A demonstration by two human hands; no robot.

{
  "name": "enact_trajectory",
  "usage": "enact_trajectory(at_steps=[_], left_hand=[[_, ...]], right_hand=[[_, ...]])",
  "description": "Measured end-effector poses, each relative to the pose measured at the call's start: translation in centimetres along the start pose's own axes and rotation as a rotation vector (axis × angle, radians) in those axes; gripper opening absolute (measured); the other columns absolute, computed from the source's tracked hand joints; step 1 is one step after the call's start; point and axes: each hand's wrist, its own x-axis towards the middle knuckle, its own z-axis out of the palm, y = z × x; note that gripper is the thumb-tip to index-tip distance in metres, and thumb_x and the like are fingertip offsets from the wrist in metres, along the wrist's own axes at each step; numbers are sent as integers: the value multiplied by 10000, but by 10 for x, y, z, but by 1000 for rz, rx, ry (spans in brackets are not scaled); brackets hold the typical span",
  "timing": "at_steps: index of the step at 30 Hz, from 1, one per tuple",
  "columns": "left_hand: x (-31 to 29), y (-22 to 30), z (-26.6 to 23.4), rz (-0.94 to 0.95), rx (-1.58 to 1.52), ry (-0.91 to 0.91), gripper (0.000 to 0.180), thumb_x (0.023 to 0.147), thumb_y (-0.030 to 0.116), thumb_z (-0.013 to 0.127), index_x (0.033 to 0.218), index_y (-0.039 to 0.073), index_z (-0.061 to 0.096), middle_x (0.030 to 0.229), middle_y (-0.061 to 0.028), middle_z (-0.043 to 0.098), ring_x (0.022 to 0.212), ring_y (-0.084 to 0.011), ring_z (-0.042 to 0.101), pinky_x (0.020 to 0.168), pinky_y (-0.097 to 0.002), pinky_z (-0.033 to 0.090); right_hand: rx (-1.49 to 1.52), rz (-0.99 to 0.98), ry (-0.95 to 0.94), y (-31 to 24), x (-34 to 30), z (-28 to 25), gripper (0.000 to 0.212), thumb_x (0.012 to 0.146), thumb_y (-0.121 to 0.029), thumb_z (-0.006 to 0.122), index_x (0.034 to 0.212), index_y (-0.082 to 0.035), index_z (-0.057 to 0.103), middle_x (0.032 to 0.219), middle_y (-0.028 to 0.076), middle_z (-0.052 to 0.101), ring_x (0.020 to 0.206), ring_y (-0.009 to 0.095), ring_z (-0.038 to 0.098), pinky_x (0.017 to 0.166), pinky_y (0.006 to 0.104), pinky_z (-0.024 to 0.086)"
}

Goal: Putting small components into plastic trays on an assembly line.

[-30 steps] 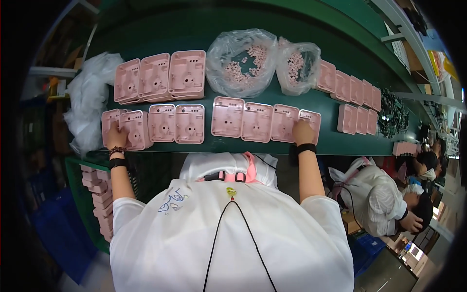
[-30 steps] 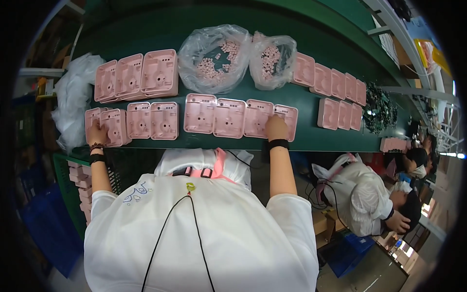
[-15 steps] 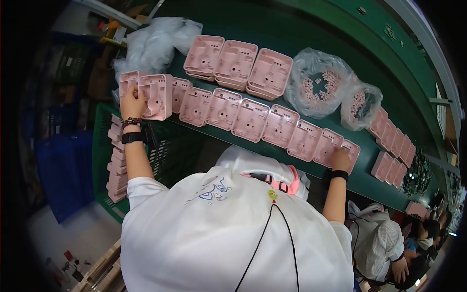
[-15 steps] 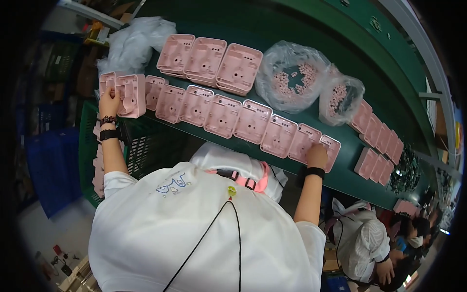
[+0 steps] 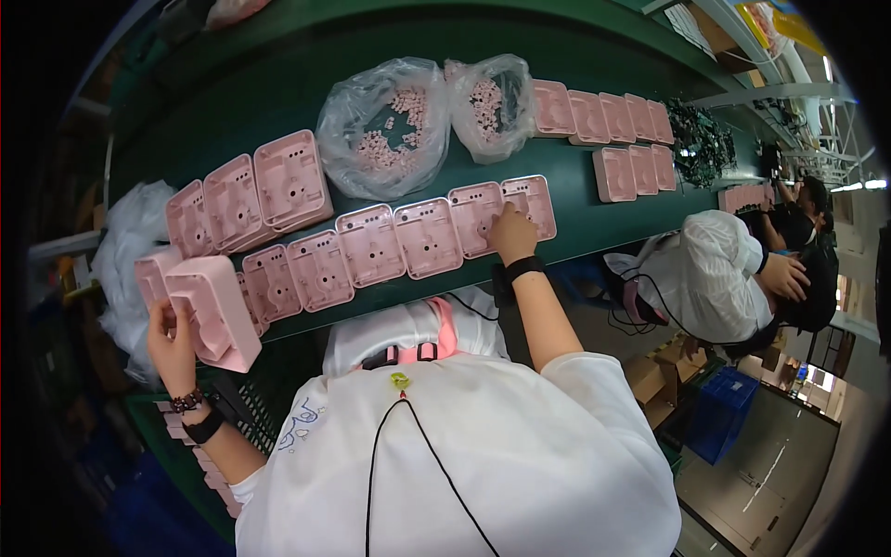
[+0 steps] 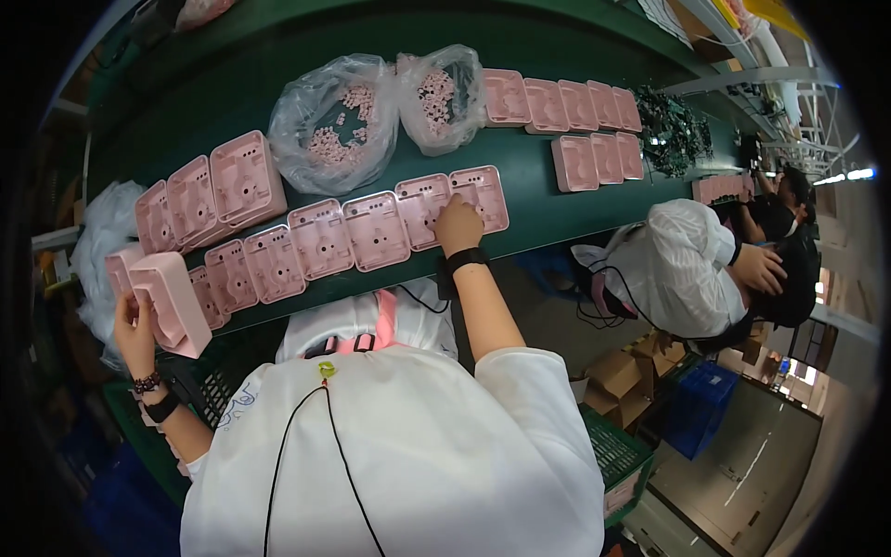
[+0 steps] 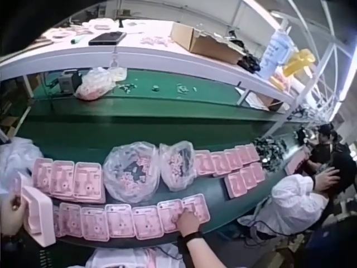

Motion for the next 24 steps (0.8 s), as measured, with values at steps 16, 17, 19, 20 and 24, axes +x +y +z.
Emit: enact_trajectory(at_steps=[16,17,19,20,24], left_hand=[[-37,205,136,258,-196,-244,109,752,104,598,767,11,543,663,-101,535,571,-182,544,499,-272,427],[-42,205,147,295,-198,-271,116,743,113,594,748,14,533,649,-113,517,566,-219,532,497,-292,420],[-43,212,163,348,-180,-339,144,725,146,585,709,23,512,644,-146,497,591,-296,517,518,-361,406],[-45,211,168,373,-157,-393,136,730,160,571,746,33,524,661,-150,514,626,-324,526,550,-400,410],[-51,224,176,545,-260,-172,128,722,145,576,746,40,506,677,-124,516,657,-307,541,559,-369,428]], right_hand=[[309,-228,-249,20,12,-36,370,799,-222,526,1113,-33,475,818,183,614,778,357,596,662,404,478],[358,-270,-209,28,11,-41,385,801,-202,523,1146,-40,465,844,182,614,792,366,590,672,404,473],[684,-318,-146,55,9,-20,393,784,-161,569,1139,-11,490,882,192,614,827,319,597,711,380,475],[655,-267,-268,55,8,-27,385,797,-157,556,1145,-3,494,859,171,613,829,267,594,738,343,469],[1199,-479,-298,36,12,40,356,806,-171,551,1122,-13,515,854,165,608,855,255,577,775,326,454]])
